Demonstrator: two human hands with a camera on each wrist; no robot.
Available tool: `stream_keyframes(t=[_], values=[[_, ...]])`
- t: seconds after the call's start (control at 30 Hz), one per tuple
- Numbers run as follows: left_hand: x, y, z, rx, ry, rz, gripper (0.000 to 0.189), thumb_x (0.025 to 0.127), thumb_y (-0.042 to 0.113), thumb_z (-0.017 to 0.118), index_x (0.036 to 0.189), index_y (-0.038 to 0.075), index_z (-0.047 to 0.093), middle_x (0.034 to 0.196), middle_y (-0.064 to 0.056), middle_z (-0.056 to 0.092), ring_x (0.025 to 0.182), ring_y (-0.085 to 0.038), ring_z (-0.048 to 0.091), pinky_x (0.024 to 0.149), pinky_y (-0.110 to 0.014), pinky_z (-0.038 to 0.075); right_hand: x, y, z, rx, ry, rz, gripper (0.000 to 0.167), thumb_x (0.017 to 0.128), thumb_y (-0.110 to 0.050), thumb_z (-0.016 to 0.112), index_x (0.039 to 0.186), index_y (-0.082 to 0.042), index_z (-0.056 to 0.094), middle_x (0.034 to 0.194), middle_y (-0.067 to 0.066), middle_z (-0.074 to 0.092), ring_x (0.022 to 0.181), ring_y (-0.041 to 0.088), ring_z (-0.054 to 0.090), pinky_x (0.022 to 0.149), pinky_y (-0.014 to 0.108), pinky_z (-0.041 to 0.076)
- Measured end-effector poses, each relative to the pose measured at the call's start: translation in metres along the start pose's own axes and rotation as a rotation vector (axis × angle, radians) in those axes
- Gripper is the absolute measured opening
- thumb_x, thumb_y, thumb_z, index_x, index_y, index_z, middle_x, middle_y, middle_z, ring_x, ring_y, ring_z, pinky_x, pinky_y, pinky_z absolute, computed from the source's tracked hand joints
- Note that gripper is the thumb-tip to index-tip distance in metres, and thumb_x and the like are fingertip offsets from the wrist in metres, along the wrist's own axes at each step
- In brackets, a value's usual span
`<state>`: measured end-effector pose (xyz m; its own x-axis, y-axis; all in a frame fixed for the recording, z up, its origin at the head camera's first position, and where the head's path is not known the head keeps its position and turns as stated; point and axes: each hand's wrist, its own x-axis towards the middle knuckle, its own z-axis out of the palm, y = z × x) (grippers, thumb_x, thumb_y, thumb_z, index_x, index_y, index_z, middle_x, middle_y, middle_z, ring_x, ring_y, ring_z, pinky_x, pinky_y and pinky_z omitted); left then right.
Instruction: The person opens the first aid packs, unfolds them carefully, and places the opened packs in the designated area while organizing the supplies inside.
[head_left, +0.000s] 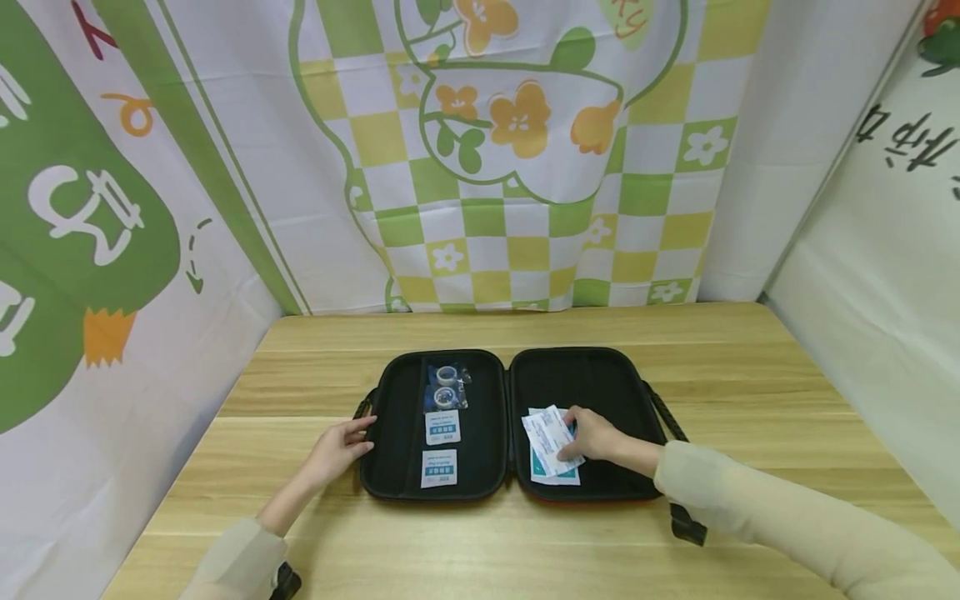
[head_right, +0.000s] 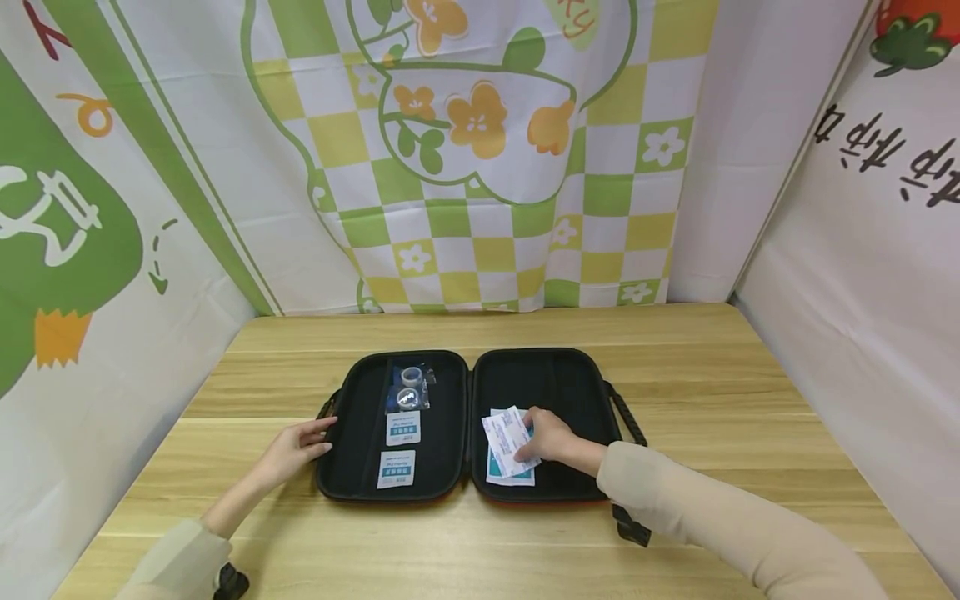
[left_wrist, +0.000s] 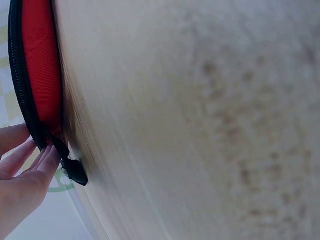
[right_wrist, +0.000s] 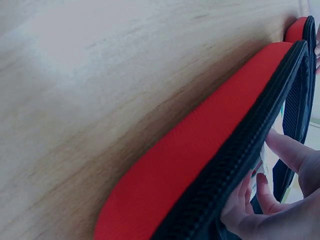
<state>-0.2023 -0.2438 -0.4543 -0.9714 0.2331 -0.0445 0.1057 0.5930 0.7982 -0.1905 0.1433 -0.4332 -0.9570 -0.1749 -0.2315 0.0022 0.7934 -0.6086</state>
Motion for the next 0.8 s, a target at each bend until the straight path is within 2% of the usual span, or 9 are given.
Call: stream_keyframes(t=[0.1,0.2,0.47,0.8], values=[[0.000,-0.002,0.000,-0.005,0.000,0.002,0.041,0.084,-0.001,0.055,0.124,-0.005,0.047,0.123,-0.032,0.043,0.107,-0.041,0.049,0.080,-0.039,0.048,-0.001,0.001,-0.002,0.045,-0.006,0.015,0.040,0.066,-0.002,0.075,0.096,0.005,0.050,0.064,0.005,0.045,0.052,0.012,0.043,0.044,0.021,0.040],[0.001,-0.003,0.001,-0.010,-0.003,0.006,0.041,0.084,-0.001,0.055,0.124,-0.006,0.047,0.124,-0.032,0.042,0.107,-0.041,0.049,0.080,-0.039,0.048,-0.002,0.002,-0.005,0.079,-0.011,0.019,0.036,0.067,0.001,0.072,0.096,0.006,0.052,0.063,0.004,0.044,0.051,0.011,0.043,0.042,0.020,0.040],[0.001,-0.003,0.001,-0.039,-0.005,0.002,0.041,0.084,-0.002,0.055,0.124,-0.006,0.046,0.125,-0.032,0.041,0.108,-0.041,0.048,0.081,-0.039,0.047,-0.001,0.005,-0.012,0.138,-0.010,-0.033,0.023,0.072,0.008,0.062,0.094,0.011,0.056,0.070,0.007,0.051,0.062,0.013,0.047,0.053,0.022,0.041],[0.002,-0.004,0.001,-0.100,-0.006,-0.022,0.041,0.083,-0.004,0.054,0.123,-0.008,0.046,0.127,-0.032,0.039,0.110,-0.042,0.046,0.082,-0.038,0.047,0.003,0.006,-0.036,0.253,0.026,-0.033,0.026,0.072,0.007,0.057,0.097,0.014,0.055,0.074,0.012,0.059,0.066,0.013,0.052,0.060,0.026,0.046]])
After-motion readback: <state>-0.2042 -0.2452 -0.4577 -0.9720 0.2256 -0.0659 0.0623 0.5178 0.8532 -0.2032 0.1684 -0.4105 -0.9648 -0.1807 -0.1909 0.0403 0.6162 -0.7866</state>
